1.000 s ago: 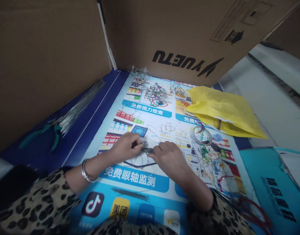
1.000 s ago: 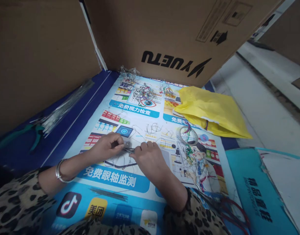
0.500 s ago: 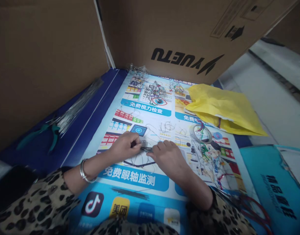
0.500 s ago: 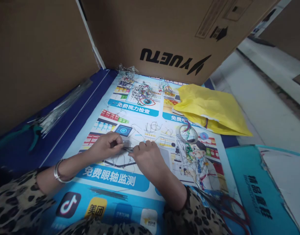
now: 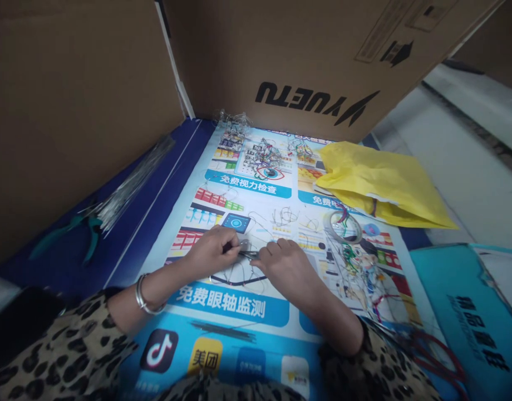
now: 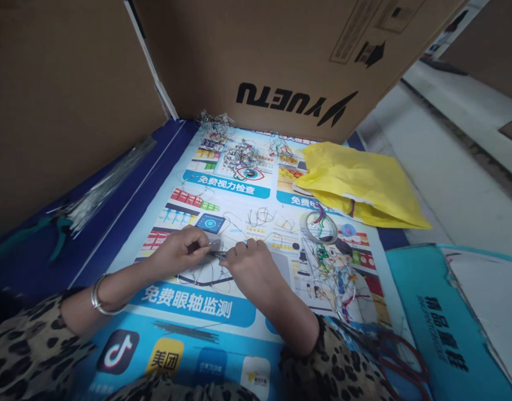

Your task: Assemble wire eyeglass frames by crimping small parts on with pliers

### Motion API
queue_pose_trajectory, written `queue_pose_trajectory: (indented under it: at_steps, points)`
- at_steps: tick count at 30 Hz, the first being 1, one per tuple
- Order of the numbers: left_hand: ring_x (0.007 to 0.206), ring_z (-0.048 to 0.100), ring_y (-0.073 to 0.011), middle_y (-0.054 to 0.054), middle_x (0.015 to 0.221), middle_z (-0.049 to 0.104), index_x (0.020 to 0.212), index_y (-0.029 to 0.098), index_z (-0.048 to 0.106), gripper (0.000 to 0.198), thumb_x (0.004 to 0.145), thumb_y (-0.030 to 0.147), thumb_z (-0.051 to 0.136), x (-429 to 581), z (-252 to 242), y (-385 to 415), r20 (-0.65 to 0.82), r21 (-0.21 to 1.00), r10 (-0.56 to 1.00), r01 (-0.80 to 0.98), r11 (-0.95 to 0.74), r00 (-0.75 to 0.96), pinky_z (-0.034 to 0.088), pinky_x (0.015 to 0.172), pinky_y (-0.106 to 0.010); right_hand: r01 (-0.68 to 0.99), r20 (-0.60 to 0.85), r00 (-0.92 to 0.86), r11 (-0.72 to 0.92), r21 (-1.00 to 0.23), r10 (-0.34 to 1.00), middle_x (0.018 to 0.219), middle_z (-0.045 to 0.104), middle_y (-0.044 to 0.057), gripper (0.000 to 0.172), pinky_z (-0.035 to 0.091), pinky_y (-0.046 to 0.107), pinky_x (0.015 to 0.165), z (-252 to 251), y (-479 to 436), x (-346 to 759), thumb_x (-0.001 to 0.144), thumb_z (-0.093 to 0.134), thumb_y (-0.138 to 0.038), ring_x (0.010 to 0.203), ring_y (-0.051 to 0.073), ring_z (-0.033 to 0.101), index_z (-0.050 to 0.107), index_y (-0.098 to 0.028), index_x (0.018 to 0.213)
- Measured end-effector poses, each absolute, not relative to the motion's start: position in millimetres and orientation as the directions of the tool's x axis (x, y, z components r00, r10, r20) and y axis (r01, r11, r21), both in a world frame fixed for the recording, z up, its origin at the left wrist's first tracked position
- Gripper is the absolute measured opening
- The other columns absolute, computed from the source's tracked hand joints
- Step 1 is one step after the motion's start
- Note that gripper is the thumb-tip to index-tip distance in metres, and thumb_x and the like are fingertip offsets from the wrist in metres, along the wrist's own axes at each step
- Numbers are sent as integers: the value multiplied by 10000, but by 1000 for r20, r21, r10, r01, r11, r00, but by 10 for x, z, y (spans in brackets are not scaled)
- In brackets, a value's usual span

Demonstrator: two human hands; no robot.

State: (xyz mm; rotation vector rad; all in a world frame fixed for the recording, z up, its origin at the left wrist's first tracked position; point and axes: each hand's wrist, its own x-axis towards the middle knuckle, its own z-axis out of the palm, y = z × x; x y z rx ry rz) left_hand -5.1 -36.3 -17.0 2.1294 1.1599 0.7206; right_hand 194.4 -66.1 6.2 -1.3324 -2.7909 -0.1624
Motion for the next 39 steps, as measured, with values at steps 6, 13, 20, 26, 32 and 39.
queue_pose_trajectory:
  at_steps: [6,13,20,26,32,39]
  points:
    - [633,475,-124,13,613,531,646,183,466,122,767,176,484,-51,-152,-362,193,716,855,527,-458,480,382,609,-272,775,80,-632,628,73,771,660,577,33,249,233,297,584,53,-657,1948,844,545,-384,674,185,488,566,-182,700]
    - [645,480,-126,10,626,536,657,188,468,111,767,174,473,-55,-158,-360,196,713,851,525,-465,487,388,621,-280,771,98,-637,633,69,765,659,580,39,247,245,295,587,39,-645,1950,840,557,-373,671,171,491,570,-170,699]
    - [648,480,-128,11,635,549,666,192,471,103,767,173,474,-56,-172,-347,190,700,842,532,-477,504,384,640,-291,777,126,-628,626,65,768,662,584,42,253,260,298,596,52,-642,1959,825,574,-385,676,177,502,580,-172,690]
    - [658,476,-130,10,653,553,678,188,468,102,769,143,459,-64,-180,-348,202,680,820,526,-511,535,378,652,-296,779,111,-626,625,50,772,665,581,37,238,259,303,597,51,-638,1971,817,582,-387,682,189,503,577,-180,697]
    - [672,480,-131,7,662,556,681,184,470,106,762,116,463,-64,-167,-357,218,692,815,504,-517,537,384,662,-296,768,116,-639,638,50,761,657,581,35,250,248,303,588,38,-630,1976,832,562,-384,670,183,491,575,-179,690]
    - [666,476,-131,5,655,552,677,176,463,107,764,115,465,-64,-167,-358,221,693,813,500,-520,539,382,651,-291,761,126,-647,646,61,752,636,568,28,265,236,298,582,23,-638,1976,837,556,-391,654,173,473,560,-179,678]
